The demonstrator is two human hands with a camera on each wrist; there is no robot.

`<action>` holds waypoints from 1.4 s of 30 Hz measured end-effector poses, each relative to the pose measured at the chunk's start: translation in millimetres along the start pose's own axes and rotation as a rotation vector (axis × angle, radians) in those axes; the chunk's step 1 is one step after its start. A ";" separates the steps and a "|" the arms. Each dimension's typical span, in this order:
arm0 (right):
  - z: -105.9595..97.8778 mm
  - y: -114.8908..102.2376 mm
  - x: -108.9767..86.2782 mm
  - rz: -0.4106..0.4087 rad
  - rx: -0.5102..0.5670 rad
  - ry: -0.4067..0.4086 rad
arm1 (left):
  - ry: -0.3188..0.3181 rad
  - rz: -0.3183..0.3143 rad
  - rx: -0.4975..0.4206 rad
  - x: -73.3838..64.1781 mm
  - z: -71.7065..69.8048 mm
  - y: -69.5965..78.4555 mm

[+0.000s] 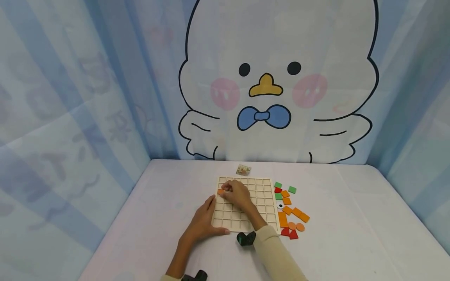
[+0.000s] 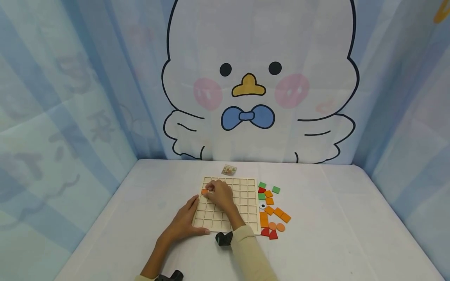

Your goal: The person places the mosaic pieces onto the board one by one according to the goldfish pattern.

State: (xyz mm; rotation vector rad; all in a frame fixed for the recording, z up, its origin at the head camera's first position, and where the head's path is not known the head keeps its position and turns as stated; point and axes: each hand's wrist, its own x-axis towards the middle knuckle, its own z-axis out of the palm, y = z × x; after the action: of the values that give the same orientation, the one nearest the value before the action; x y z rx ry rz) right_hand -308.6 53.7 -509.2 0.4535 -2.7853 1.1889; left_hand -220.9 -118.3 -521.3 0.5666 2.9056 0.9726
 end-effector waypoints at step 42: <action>-87.7 31.4 -44.6 -0.136 0.134 0.088 | 0.009 -0.035 0.002 0.9 2.3 1.6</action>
State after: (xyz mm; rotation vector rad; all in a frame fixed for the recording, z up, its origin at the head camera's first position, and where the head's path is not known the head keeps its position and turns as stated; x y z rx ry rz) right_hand -279.3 147.8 -478.3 0.5768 -2.5662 1.3346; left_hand -220.9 -115.5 -522.1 0.5105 2.9143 0.9704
